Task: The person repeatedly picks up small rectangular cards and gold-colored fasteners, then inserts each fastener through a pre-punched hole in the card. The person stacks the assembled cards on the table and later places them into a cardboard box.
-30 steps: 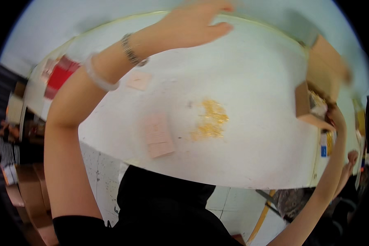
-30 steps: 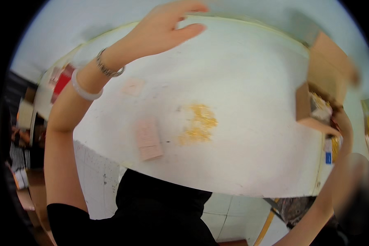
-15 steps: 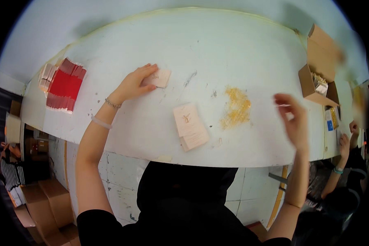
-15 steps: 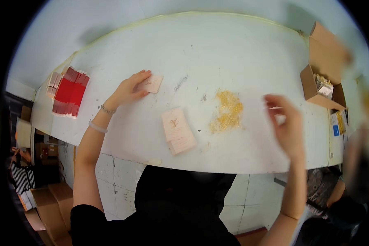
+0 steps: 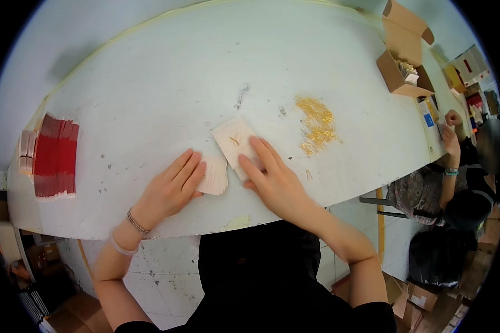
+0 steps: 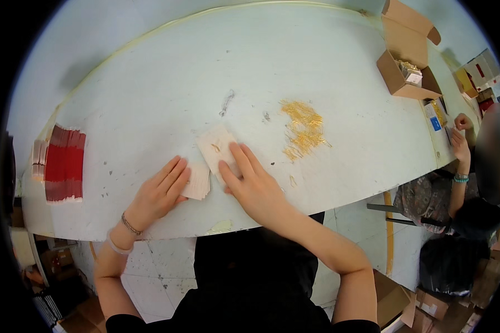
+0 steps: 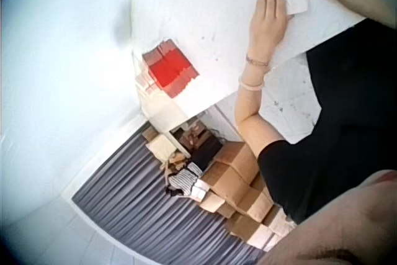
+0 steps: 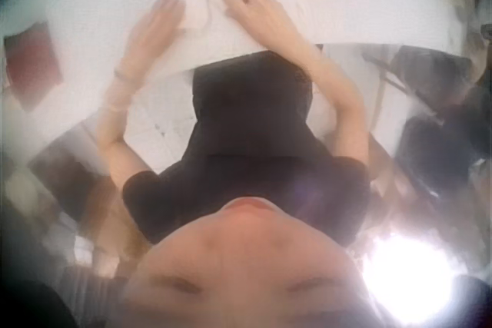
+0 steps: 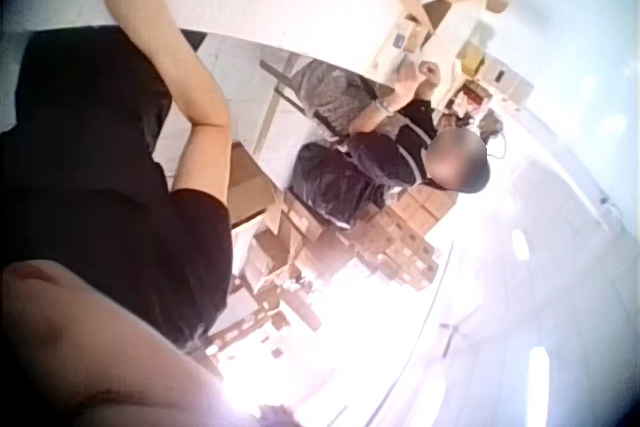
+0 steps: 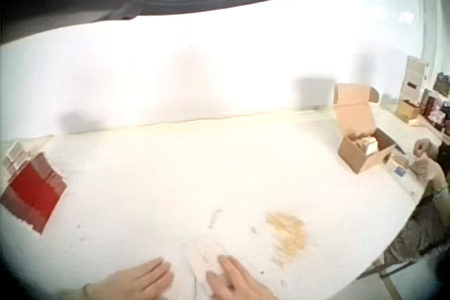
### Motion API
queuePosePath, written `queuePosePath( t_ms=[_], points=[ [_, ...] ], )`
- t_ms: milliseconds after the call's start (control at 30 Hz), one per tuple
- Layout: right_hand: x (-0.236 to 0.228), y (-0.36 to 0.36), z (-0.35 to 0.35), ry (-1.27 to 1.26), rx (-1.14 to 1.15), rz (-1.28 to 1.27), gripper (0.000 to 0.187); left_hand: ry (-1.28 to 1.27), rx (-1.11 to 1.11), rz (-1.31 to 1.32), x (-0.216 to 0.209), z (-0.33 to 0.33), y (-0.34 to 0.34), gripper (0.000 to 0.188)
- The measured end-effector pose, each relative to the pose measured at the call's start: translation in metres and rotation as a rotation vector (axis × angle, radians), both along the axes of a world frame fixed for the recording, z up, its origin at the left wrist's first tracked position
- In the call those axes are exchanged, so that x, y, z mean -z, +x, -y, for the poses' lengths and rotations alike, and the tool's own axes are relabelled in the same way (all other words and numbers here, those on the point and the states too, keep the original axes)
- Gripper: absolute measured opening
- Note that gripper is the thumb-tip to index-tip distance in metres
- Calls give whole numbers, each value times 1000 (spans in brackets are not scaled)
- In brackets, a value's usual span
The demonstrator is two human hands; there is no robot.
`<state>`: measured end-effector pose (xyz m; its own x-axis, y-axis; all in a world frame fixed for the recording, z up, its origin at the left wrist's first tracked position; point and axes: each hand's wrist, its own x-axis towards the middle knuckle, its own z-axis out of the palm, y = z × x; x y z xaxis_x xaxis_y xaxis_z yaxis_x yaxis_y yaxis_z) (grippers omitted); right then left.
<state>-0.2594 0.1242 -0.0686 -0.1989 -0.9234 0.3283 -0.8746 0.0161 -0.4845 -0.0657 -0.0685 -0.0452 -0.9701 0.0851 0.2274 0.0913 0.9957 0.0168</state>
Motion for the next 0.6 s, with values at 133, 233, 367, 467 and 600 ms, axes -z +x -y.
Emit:
queuePosePath(
  t_ms=[133, 233, 367, 467, 600],
  points=[
    [-20, -3, 2, -17, -4, -136, 47, -214, 110, -71, 13, 12, -10, 32],
    [-26, -26, -38, -129, 270, 42, 36, -29, 134, -74, 12, 11, 4, 25],
    [-23, -39, -80, 85, 501, 496, 21, 179, 87, -42, 20, 0, 16, 30],
    [-28, -31, -72, 85, 546, 325, 15, 251, -9, -1, -6, -24, 11, 36],
    [-21, -33, -66, 147, 515, 212, 12, 304, -157, -242, -8, -62, 20, 37]
  ],
)
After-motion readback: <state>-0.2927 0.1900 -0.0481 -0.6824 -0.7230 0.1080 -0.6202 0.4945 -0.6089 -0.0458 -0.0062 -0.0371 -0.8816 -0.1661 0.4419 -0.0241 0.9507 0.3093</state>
